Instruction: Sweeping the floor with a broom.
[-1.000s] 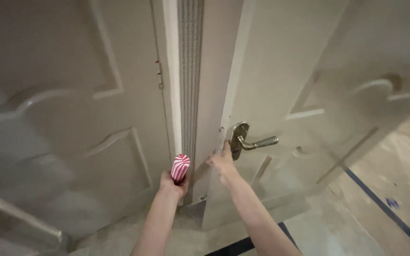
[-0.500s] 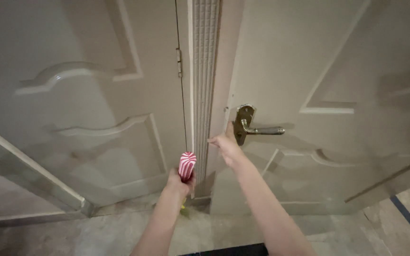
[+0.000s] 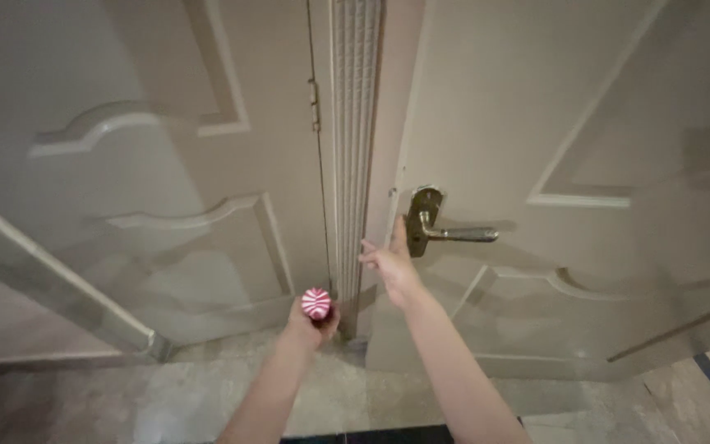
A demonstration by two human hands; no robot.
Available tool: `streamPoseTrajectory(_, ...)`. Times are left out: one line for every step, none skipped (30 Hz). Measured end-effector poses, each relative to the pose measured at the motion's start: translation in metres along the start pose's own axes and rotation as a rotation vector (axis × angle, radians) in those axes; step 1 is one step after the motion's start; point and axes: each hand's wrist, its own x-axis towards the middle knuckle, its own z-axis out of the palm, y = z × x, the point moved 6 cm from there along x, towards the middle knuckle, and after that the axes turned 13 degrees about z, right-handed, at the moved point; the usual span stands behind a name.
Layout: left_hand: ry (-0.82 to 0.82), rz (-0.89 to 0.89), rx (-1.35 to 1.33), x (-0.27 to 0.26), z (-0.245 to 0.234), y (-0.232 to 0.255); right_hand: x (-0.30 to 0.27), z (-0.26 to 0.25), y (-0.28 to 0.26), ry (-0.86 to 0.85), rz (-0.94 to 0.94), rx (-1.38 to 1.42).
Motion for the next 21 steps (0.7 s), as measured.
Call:
streamPoseTrajectory(-0.166, -0.061, -0.081, 0.02, -0.023, 0.005, -0.004, -0.002, 0.004, -0.017, -0.04, -0.014)
streamPoseTrajectory(-0.147, -0.055, -0.089, 0.0, -0.021, 0.009, -0.008, -0.002, 0.007, -0.023, -0.019, -0.018)
streamPoseTrajectory(-0.065, -0.115, -0.085, -0.022, -0.023, 0.01, -0.014, -0.004, 0.008, 0.049, -0.055, -0.121)
streamPoseTrajectory(0.017, -0.176, -0.082, -0.045, -0.025, 0.012, -0.02, -0.005, 0.008, 0.118, -0.092, -0.225)
streamPoseTrajectory(0.034, -0.166, -0.092, -0.066, -0.021, 0.011, -0.012, -0.009, 0.02, 0.104, -0.074, -0.228)
streamPoseTrajectory(0.081, -0.109, -0.052, -0.087, -0.019, 0.014, -0.008, -0.012, 0.025, 0.088, -0.187, -0.244)
streamPoseTrajectory(0.131, -0.056, -0.007, -0.109, -0.019, 0.017, -0.006, -0.013, 0.033, 0.076, -0.297, -0.253)
streamPoseTrajectory(0.152, -0.049, -0.012, -0.125, -0.024, 0.019, -0.005, -0.011, 0.05, 0.066, -0.277, -0.252)
streamPoseTrajectory(0.134, -0.066, -0.024, -0.139, -0.021, 0.02, -0.006, -0.008, 0.059, 0.017, -0.347, -0.244)
streamPoseTrajectory(0.115, -0.083, -0.037, -0.155, -0.018, 0.02, -0.009, -0.004, 0.068, -0.031, -0.418, -0.235)
streamPoseTrajectory(0.111, -0.081, -0.034, -0.156, -0.028, 0.021, -0.023, -0.001, 0.071, -0.031, -0.422, -0.233)
streamPoseTrajectory(0.095, -0.076, -0.049, -0.157, -0.038, 0.022, -0.035, 0.005, 0.078, -0.063, -0.371, -0.274)
streamPoseTrajectory(0.079, -0.076, -0.063, -0.159, -0.049, 0.022, -0.05, 0.009, 0.087, -0.091, -0.317, -0.315)
streamPoseTrajectory(0.077, -0.079, -0.059, -0.162, -0.061, 0.026, -0.054, 0.008, 0.098, -0.086, -0.32, -0.314)
streamPoseTrajectory(0.072, -0.075, -0.096, -0.166, -0.073, 0.028, -0.061, 0.007, 0.108, -0.067, -0.356, -0.398)
streamPoseTrajectory(0.068, -0.07, -0.132, -0.171, -0.086, 0.03, -0.069, 0.006, 0.119, -0.048, -0.391, -0.483)
streamPoseTrajectory(0.064, -0.075, -0.129, -0.187, -0.09, 0.031, -0.078, 0.005, 0.129, -0.041, -0.395, -0.483)
streamPoseTrajectory(0.043, -0.036, -0.067, -0.203, -0.096, 0.035, -0.087, 0.004, 0.142, -0.071, -0.346, -0.418)
streamPoseTrajectory(0.023, 0.0, -0.003, -0.221, -0.102, 0.038, -0.097, 0.003, 0.156, -0.096, -0.296, -0.352)
streamPoseTrajectory(0.02, -0.01, 0.004, -0.244, -0.108, 0.039, -0.115, 0.003, 0.166, -0.085, -0.298, -0.35)
streamPoseTrajectory(-0.052, -0.078, -0.029, -0.268, -0.109, 0.037, -0.133, 0.005, 0.176, -0.103, -0.317, -0.359)
